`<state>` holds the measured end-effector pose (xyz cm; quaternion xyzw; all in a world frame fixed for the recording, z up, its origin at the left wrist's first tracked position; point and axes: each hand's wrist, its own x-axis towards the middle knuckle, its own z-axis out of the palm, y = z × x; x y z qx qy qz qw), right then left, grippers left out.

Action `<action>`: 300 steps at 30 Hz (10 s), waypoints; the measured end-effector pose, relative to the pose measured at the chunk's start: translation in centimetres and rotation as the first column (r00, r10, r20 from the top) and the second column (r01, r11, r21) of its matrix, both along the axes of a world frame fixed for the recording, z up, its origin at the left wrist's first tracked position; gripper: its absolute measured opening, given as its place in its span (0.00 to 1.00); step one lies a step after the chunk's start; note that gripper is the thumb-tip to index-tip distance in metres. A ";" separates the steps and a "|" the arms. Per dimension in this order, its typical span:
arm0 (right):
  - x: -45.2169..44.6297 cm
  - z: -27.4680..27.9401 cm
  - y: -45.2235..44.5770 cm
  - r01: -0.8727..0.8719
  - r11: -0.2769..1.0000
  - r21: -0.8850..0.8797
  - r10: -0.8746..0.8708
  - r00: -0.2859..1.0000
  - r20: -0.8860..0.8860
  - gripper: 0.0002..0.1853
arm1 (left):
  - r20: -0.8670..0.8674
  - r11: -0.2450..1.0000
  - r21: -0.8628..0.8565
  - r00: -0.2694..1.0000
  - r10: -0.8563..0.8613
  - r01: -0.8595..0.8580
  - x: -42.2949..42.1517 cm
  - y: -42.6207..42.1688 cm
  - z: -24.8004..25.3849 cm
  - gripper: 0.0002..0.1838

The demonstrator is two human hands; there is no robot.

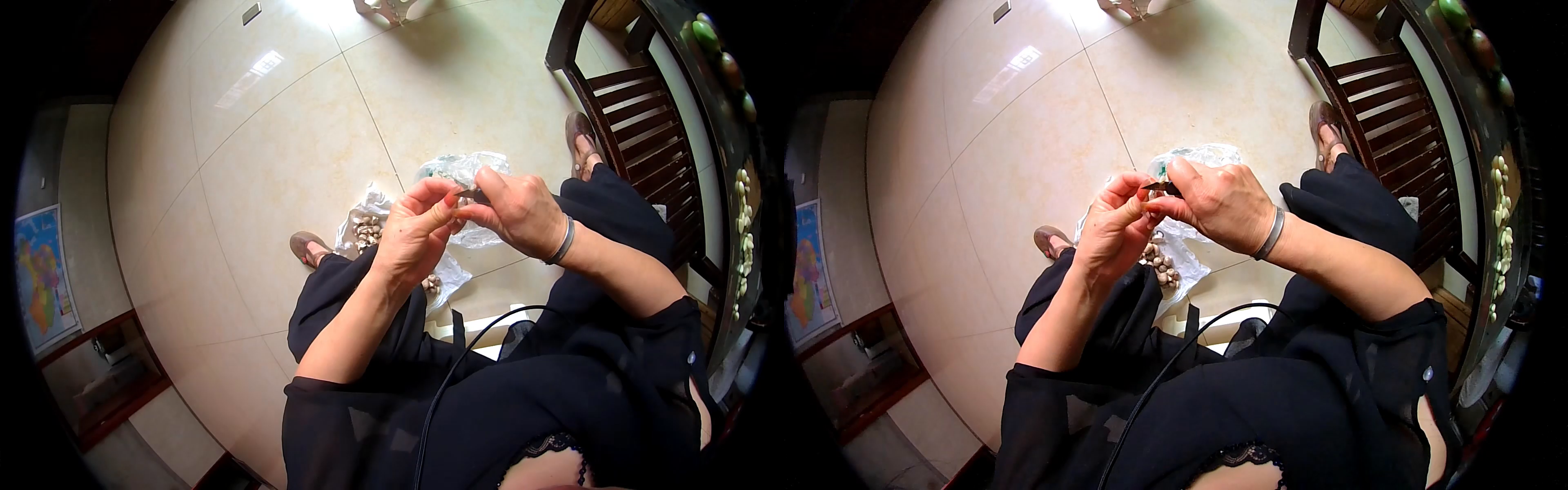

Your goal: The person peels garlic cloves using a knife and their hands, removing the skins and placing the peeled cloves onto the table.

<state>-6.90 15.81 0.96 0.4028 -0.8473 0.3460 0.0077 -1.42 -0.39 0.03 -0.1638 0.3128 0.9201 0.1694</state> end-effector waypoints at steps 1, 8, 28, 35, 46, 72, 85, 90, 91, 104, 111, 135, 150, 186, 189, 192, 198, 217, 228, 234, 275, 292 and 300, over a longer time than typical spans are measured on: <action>0.0 0.0 -0.1 0.000 1.000 0.000 0.000 1.000 0.000 0.20 | -0.002 1.000 0.002 1.000 -0.002 0.002 0.0 0.0 -0.1 0.06; 0.1 0.1 -0.2 0.007 0.999 0.044 -0.005 0.999 -0.044 0.21 | -0.016 1.000 -0.001 1.000 0.002 -0.002 0.1 0.0 0.2 0.07; -0.5 0.4 0.0 -0.040 0.991 0.130 0.057 0.990 -0.127 0.21 | 0.031 0.996 0.022 0.996 -0.083 0.082 -0.3 -0.7 0.4 0.09; -1.1 0.6 0.1 -0.072 0.991 0.109 0.088 0.984 -0.154 0.21 | 0.066 0.989 -0.007 0.987 -0.146 0.147 -0.7 -1.1 0.9 0.09; -1.2 0.8 0.3 -0.121 0.993 -0.009 0.119 0.988 -0.094 0.18 | 0.067 0.990 0.001 0.988 -0.138 0.138 -0.7 -1.1 1.4 0.11; -1.3 1.0 0.5 -0.091 0.994 0.065 0.092 0.996 -0.017 0.22 | -0.146 0.931 -0.361 0.983 -0.114 0.055 -0.4 0.0 1.5 0.10; -1.4 0.9 0.5 -0.113 0.988 0.103 0.127 0.983 -0.133 0.23 | -0.157 0.789 -0.588 0.932 -0.328 0.179 -0.6 -1.1 2.4 0.10; -1.5 1.6 0.4 -0.156 0.933 -0.325 0.237 0.945 0.226 0.16 | -0.147 0.785 -0.587 0.928 -0.343 0.197 -0.8 -1.4 2.5 0.10; -1.4 2.0 0.5 -0.075 0.938 -0.337 0.216 0.889 0.404 0.15 | -0.153 0.792 -0.580 0.930 -0.334 0.189 -0.9 -1.3 2.5 0.10; -1.4 -1.0 0.5 -0.030 0.932 -0.362 0.231 0.817 0.528 0.07 | -0.094 0.677 -0.736 0.988 -0.122 0.013 -0.8 0.2 1.8 0.07; -1.2 -1.6 0.5 -0.048 0.954 -0.296 0.180 0.880 0.439 0.04 | -0.137 0.683 -0.730 0.980 -0.144 -0.001 -0.5 0.6 0.7 0.07; -1.2 -1.7 0.4 -0.071 0.963 -0.259 0.189 0.866 0.463 0.08 | -0.194 0.752 -0.653 0.980 -0.049 -0.092 -0.2 0.5 0.0 0.06; -1.3 -1.8 0.4 -0.037 0.970 -0.239 0.133 0.907 0.399 0.09 | -0.074 0.775 -0.631 0.996 -0.059 -0.001 -0.4 0.2 0.4 0.06; -0.9 -0.2 0.1 -0.097 0.986 0.134 0.095 0.995 0.022 0.20 | 0.118 0.998 0.005 0.991 -0.067 0.067 -0.2 -0.8 0.4 0.08; -0.8 -0.1 0.0 -0.071 0.984 0.163 0.080 0.996 -0.046 0.20 | 0.083 0.997 -0.049 0.995 -0.056 0.060 -0.1 -0.7 0.3 0.06; -0.8 0.0 -0.2 -0.057 0.982 0.182 0.078 0.991 -0.110 0.20 | 0.015 0.995 -0.040 0.996 -0.093 0.094 0.1 -0.9 0.0 0.07; -0.9 0.0 -0.2 -0.075 0.989 0.128 0.090 0.989 -0.117 0.19 | 0.087 0.992 -0.105 0.995 -0.054 0.064 -0.1 -0.4 0.9 0.04; -0.5 -1.2 -0.2 -0.066 0.990 0.123 0.080 0.991 -0.110 0.21 | 0.082 0.992 -0.111 0.995 -0.059 0.068 0.1 -0.6 0.7 0.04; -1.3 -0.9 0.3 -0.146 0.989 -0.003 0.146 0.987 0.072 0.22 | -0.035 0.978 -0.143 0.987 -0.159 0.152 -0.2 -0.8 1.9 0.07; -1.5 -0.4 0.5 -0.233 0.962 -0.140 0.256 0.951 0.173 0.21 | -0.091 0.955 -0.096 0.953 -0.288 0.279 -0.6 -1.4 2.4 0.08; -2.1 0.6 0.7 -0.092 0.996 0.013 0.092 0.994 -0.064 0.15 | -0.042 0.981 -0.194 0.998 -0.037 0.028 -0.3 -1.7 2.1 0.08; -1.3 0.6 0.2 0.067 0.955 -0.289 0.110 0.825 0.554 0.13 | -0.113 0.942 -0.335 0.993 -0.041 0.001 -0.3 -1.0 1.7 0.08; -1.8 -0.2 0.7 0.074 0.915 -0.397 0.173 0.816 0.552 0.08 | -0.123 0.884 -0.467 0.991 -0.046 -0.017 -0.2 -0.5 1.2 0.07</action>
